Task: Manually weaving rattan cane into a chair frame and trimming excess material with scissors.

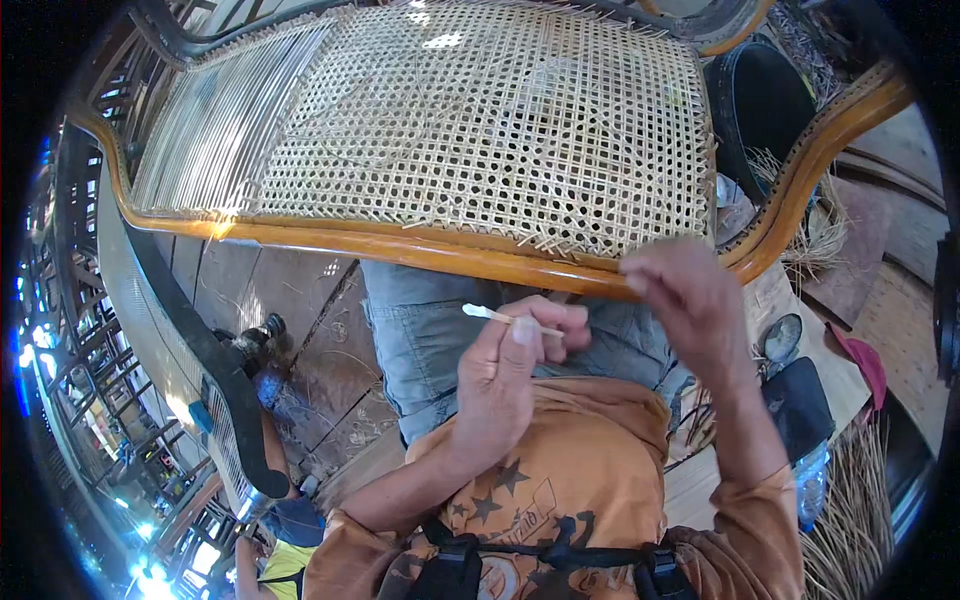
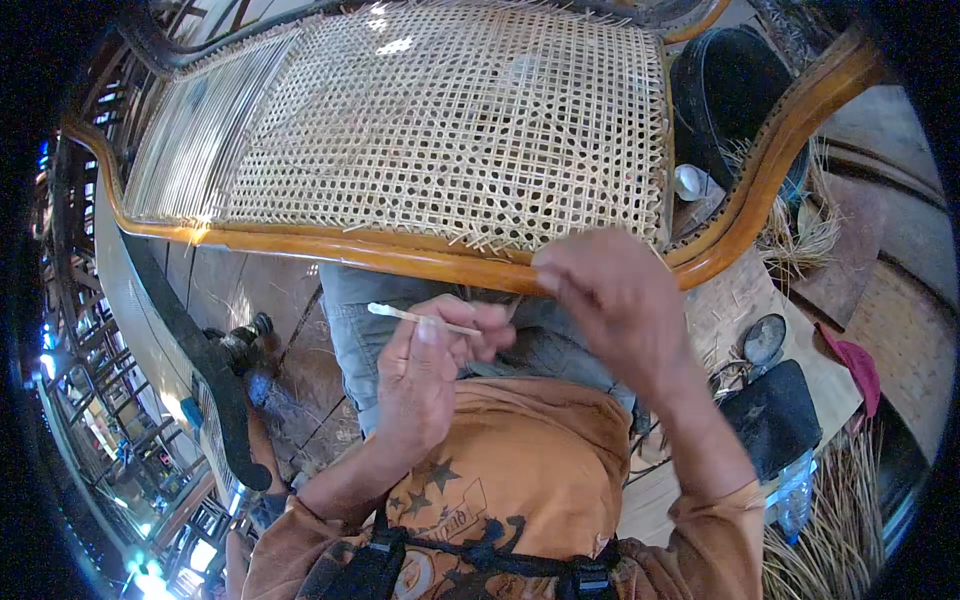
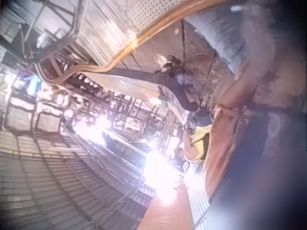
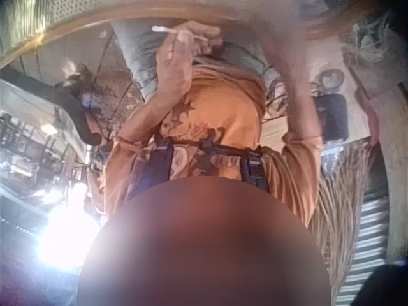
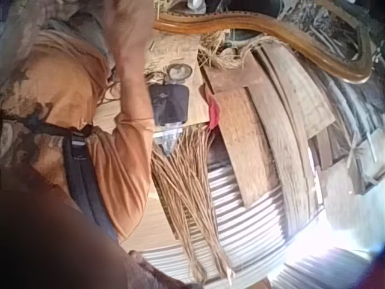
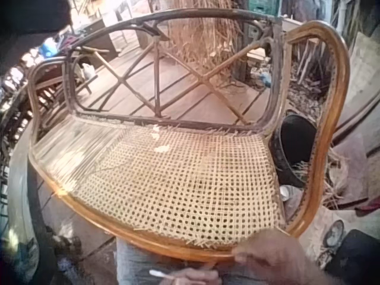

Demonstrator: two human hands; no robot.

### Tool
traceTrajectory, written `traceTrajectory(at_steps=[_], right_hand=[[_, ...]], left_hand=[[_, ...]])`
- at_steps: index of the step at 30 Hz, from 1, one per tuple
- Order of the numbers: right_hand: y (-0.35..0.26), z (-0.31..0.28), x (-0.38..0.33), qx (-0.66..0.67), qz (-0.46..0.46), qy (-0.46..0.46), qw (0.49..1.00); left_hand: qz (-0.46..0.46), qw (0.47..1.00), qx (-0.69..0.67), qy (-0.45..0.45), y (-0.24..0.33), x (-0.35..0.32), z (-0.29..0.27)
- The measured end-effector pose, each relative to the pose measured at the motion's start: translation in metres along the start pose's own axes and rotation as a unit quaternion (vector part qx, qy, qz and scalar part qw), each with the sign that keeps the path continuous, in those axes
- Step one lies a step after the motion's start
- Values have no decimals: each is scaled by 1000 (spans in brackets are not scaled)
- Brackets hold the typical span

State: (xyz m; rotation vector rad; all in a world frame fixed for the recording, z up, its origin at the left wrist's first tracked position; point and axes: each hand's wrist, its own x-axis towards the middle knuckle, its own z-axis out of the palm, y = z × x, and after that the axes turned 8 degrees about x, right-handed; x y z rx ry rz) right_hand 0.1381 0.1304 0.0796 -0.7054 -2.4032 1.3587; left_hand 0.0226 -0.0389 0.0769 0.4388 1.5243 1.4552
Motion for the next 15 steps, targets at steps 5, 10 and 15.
traceTrajectory(at_steps=[5,10,15], right_hand=[[52,5,53,-45,-67,-155,985],[49,18,68,-88,-81,-222,968],[59,21,59,-49,-84,-199,975]], left_hand=[[-187,976,-76,-81,-1,-5,-2],[-228,968,-59,-82,-7,-1,3],[-246,963,-55,-92,-10,10,3]])
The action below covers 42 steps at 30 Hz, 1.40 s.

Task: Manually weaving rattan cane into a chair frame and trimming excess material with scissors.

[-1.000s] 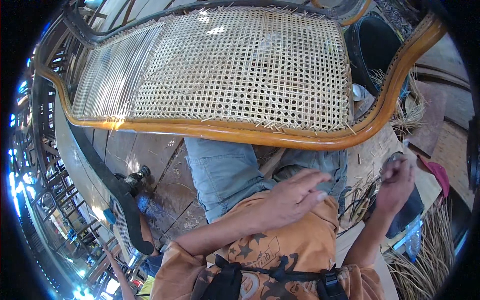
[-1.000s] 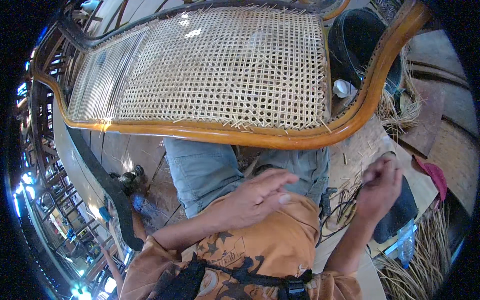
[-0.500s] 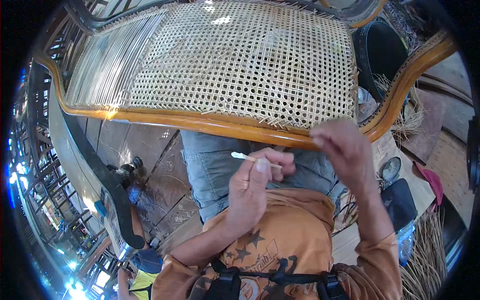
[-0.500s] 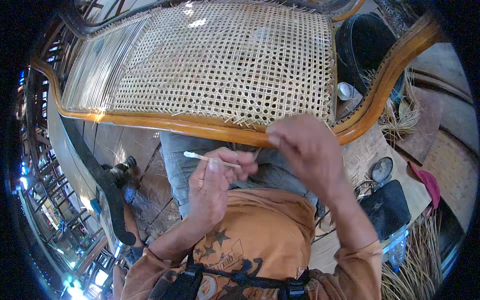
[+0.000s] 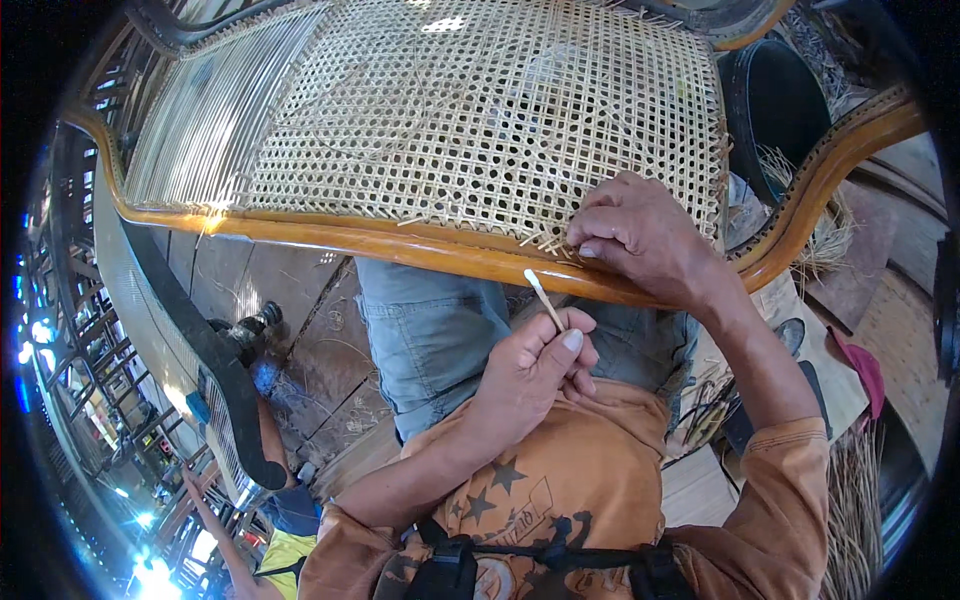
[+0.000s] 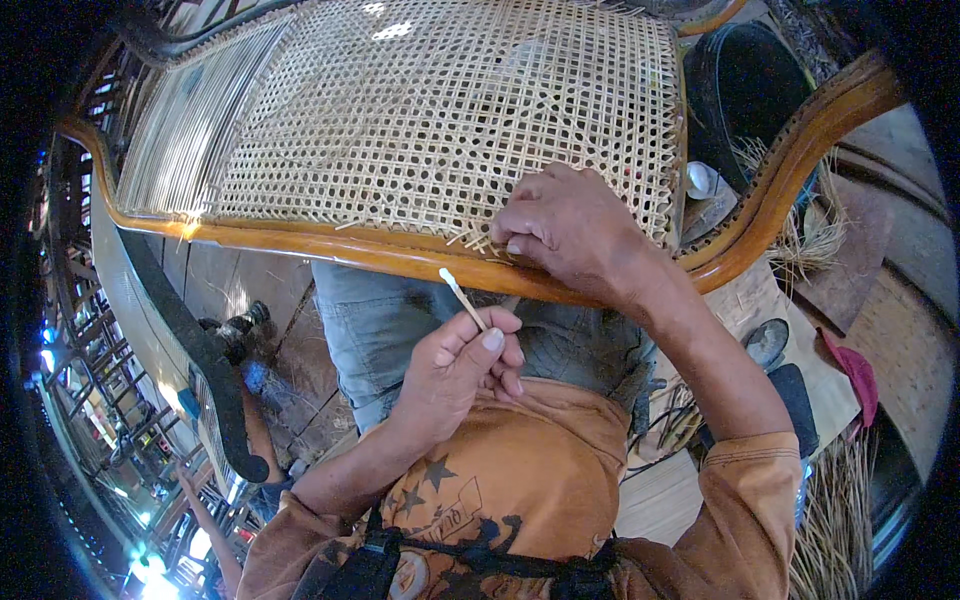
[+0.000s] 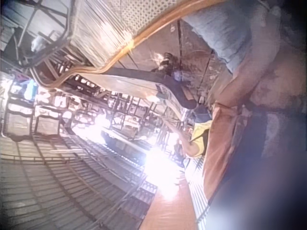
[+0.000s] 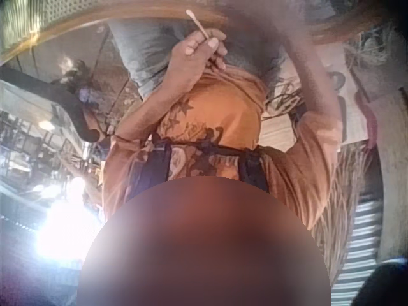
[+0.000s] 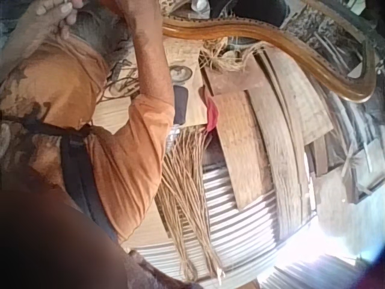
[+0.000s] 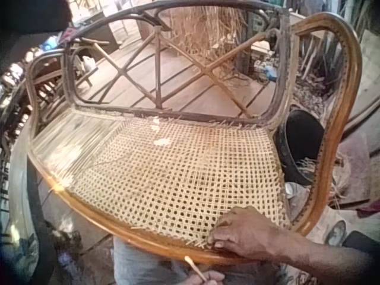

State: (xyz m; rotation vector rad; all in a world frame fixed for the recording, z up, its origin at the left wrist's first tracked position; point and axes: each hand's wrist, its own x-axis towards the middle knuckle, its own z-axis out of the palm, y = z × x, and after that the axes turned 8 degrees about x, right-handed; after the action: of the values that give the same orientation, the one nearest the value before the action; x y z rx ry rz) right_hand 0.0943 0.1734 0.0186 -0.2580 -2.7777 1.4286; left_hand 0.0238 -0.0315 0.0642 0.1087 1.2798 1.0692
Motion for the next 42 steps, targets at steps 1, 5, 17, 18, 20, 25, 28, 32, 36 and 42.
traceTrajectory(at_steps=[1,5,17,18,20,25,28,32,36,42], right_hand=[[-1,2,-2,-5,-2,18,1000],[-4,5,-4,-12,4,16,1000],[-1,15,-10,-3,-71,118,990],[-2,14,-9,-5,-67,120,990],[-4,13,-8,-6,-63,123,990],[-2,12,-8,63,-14,137,988],[4,15,-7,79,-9,120,990],[7,17,-7,94,-27,137,986],[8,18,-6,91,-25,130,987],[10,20,-7,87,-19,137,987]], left_hand=[[-2,1000,1,1,0,1,0],[-23,1000,-9,0,1,5,1],[-45,999,28,3,6,21,5],[-43,998,35,4,7,22,6],[-49,998,42,10,9,22,8],[-59,997,48,35,11,25,9],[-67,995,42,56,11,26,10],[-60,996,34,52,11,28,10],[-59,996,53,49,12,27,9],[-37,991,124,42,9,24,12]])
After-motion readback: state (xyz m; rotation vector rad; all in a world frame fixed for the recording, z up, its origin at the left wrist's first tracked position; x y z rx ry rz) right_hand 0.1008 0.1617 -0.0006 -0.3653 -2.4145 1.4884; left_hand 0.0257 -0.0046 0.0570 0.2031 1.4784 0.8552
